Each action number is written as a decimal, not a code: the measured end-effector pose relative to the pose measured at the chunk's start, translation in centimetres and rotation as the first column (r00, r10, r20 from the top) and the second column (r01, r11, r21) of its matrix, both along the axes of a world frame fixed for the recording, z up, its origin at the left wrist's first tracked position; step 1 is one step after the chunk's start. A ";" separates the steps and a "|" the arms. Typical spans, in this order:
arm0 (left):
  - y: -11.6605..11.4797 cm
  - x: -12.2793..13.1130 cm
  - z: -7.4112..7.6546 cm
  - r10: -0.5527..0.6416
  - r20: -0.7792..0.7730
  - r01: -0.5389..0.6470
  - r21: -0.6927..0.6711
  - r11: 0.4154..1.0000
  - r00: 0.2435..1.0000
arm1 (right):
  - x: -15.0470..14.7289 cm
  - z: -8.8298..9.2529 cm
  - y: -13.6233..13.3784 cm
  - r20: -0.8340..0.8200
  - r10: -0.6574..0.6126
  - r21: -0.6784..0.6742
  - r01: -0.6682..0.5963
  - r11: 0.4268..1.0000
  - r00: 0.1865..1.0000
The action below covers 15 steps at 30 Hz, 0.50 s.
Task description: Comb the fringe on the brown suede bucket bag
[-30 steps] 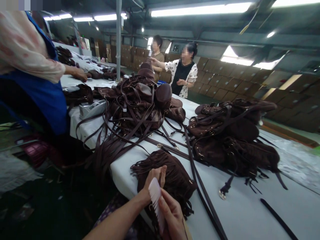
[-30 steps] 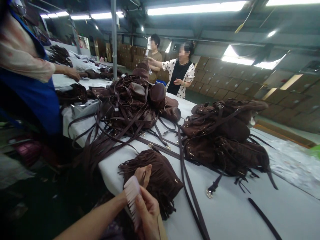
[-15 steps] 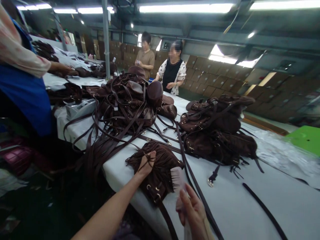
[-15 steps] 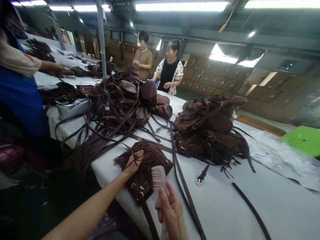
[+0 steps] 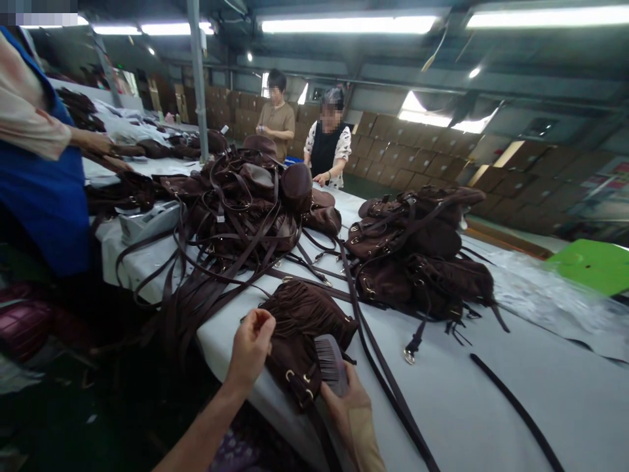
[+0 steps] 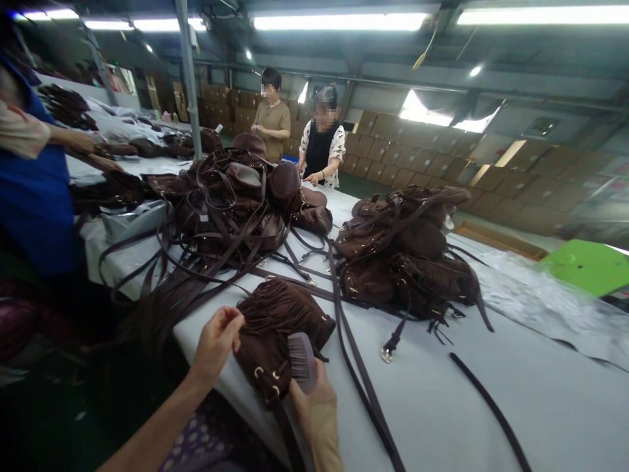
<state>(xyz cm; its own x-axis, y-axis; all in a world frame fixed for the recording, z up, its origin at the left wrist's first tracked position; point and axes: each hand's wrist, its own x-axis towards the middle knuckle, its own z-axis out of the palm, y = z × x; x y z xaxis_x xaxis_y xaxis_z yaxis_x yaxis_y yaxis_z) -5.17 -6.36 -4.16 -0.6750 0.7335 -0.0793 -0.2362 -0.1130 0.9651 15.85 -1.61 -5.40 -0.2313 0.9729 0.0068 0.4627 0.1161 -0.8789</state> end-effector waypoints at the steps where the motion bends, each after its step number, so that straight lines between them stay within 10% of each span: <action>1: -0.2 0.8 0.4 -0.126 0.103 0.127 -0.007 0.992 0.987 | -0.1 -0.2 0.3 -0.067 0.000 -0.059 -0.004 0.998 0.998; 7: -0.2 3.2 1.4 -0.355 0.699 0.562 -0.082 0.823 0.621 | 1.4 0.9 0.1 -0.389 -0.117 -0.333 -0.021 0.943 0.914; 11: 0.1 2.8 1.2 -0.449 0.792 0.744 -0.009 0.668 0.413 | 0.4 2.8 -3.2 -0.352 -0.008 -0.195 -0.065 0.979 0.936; 15: 0.9 3.7 0.4 -0.476 0.816 0.795 0.034 0.606 0.328 | -2.8 0.8 -6.7 -0.130 0.402 0.146 -0.384 0.912 0.906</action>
<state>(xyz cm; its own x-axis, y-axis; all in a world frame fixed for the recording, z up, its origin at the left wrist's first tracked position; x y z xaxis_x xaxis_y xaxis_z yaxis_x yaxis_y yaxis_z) -1.51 -5.44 -3.72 0.4020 0.7155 -0.5713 -0.6605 0.6588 0.3603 13.04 -8.30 -4.60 -0.5820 0.7934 0.1784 0.2193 0.3644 -0.9051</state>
